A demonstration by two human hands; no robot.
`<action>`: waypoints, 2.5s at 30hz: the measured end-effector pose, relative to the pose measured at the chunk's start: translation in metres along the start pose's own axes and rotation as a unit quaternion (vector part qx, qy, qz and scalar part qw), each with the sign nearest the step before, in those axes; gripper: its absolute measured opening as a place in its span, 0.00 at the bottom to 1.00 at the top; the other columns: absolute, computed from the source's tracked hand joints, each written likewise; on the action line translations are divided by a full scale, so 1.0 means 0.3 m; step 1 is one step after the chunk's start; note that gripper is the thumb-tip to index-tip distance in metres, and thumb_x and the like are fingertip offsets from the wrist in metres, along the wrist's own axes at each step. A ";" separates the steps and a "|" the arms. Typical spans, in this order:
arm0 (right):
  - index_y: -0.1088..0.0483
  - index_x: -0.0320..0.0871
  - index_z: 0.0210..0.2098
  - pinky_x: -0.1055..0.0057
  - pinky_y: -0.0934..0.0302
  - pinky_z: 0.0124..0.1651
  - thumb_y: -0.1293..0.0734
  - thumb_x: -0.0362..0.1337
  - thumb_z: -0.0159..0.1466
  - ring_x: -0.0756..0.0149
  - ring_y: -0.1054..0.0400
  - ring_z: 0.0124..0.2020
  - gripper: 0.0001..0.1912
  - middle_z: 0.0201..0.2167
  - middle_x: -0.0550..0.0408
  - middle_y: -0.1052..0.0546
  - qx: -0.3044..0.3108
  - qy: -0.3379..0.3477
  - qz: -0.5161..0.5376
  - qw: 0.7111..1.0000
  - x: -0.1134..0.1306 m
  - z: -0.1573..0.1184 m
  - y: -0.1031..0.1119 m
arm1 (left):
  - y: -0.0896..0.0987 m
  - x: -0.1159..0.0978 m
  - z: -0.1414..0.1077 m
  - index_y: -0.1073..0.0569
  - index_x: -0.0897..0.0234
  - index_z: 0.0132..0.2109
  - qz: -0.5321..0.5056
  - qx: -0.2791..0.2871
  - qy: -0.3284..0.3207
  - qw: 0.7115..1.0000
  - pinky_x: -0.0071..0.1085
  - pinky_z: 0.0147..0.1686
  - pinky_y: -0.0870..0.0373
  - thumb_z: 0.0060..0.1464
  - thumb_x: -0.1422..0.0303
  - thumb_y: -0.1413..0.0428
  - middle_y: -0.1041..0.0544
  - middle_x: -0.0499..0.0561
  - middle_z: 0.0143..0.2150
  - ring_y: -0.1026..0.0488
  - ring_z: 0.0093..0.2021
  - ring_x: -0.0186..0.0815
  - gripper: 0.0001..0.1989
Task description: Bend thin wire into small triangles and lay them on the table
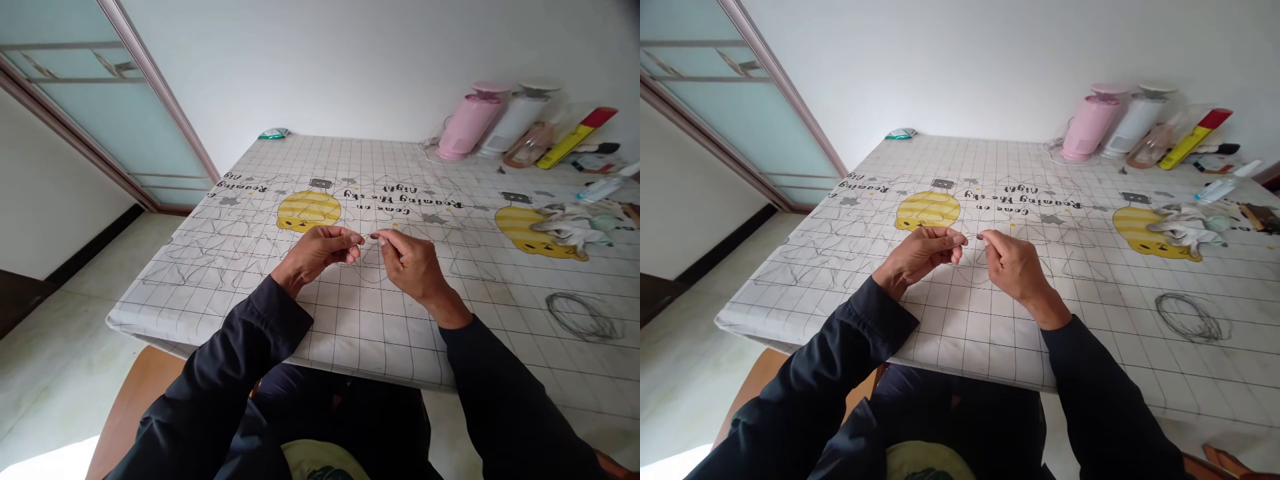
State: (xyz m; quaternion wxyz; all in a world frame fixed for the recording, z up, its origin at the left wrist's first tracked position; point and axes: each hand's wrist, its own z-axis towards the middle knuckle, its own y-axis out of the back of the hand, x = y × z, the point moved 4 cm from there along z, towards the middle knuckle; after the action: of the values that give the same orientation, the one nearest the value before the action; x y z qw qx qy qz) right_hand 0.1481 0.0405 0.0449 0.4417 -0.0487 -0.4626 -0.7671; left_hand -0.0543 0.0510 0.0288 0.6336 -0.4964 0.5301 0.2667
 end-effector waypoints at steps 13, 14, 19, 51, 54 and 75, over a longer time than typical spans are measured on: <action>0.19 0.50 0.48 0.65 0.43 0.28 0.41 0.38 0.78 0.66 0.40 0.20 0.16 0.20 0.58 0.31 -0.072 -0.044 -0.012 0.996 0.023 -0.022 -0.010 | -0.008 0.030 0.023 0.14 0.68 0.40 -0.014 0.032 0.058 0.998 0.30 0.35 0.27 0.60 0.64 0.28 0.19 0.51 0.30 0.24 0.29 0.30 0.10; 0.20 0.50 0.47 0.65 0.44 0.28 0.41 0.37 0.78 0.66 0.40 0.20 0.16 0.20 0.59 0.31 -0.073 -0.040 -0.011 0.996 0.024 -0.023 -0.010 | -0.009 0.031 0.022 0.14 0.68 0.40 -0.017 0.035 0.064 0.997 0.31 0.35 0.27 0.60 0.65 0.28 0.20 0.51 0.29 0.25 0.29 0.31 0.10; 0.24 0.49 0.49 0.65 0.41 0.28 0.37 0.39 0.77 0.66 0.37 0.19 0.10 0.20 0.61 0.29 -0.065 -0.094 0.048 0.992 0.011 -0.019 -0.024 | -0.015 0.030 0.019 0.15 0.69 0.40 -0.031 0.027 0.072 0.997 0.30 0.35 0.28 0.62 0.66 0.29 0.20 0.51 0.29 0.25 0.28 0.30 0.09; 0.26 0.46 0.33 0.64 0.39 0.32 0.37 0.47 0.79 0.65 0.32 0.20 0.20 0.19 0.57 0.24 -0.089 -0.143 -0.020 0.986 -0.032 -0.028 -0.053 | -0.094 0.028 -0.003 0.13 0.67 0.55 0.167 -0.092 -0.118 0.975 0.32 0.38 0.23 0.65 0.65 0.34 0.17 0.51 0.30 0.23 0.30 0.32 0.15; 0.31 0.47 0.28 0.64 0.41 0.31 0.38 0.45 0.79 0.65 0.34 0.19 0.22 0.18 0.57 0.25 -0.072 -0.160 -0.010 0.984 -0.040 -0.031 -0.069 | -0.113 0.047 -0.004 0.11 0.64 0.53 0.209 -0.116 -0.140 0.961 0.31 0.36 0.26 0.65 0.66 0.36 0.17 0.49 0.29 0.25 0.30 0.32 0.13; 0.25 0.46 0.42 0.66 0.34 0.32 0.40 0.45 0.80 0.65 0.26 0.22 0.16 0.25 0.57 0.18 -0.051 -0.127 0.073 0.988 -0.006 -0.038 -0.098 | -0.099 0.050 -0.005 0.12 0.64 0.50 0.189 -0.187 -0.162 0.950 0.31 0.34 0.22 0.67 0.64 0.36 0.18 0.50 0.27 0.22 0.29 0.33 0.12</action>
State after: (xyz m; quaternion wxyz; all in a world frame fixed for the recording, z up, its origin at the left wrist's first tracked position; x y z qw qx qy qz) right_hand 0.1317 0.0385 0.0179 0.4313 -0.2018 -0.4704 -0.7430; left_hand -0.0249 0.0360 0.0251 0.5447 -0.4464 0.4451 0.5531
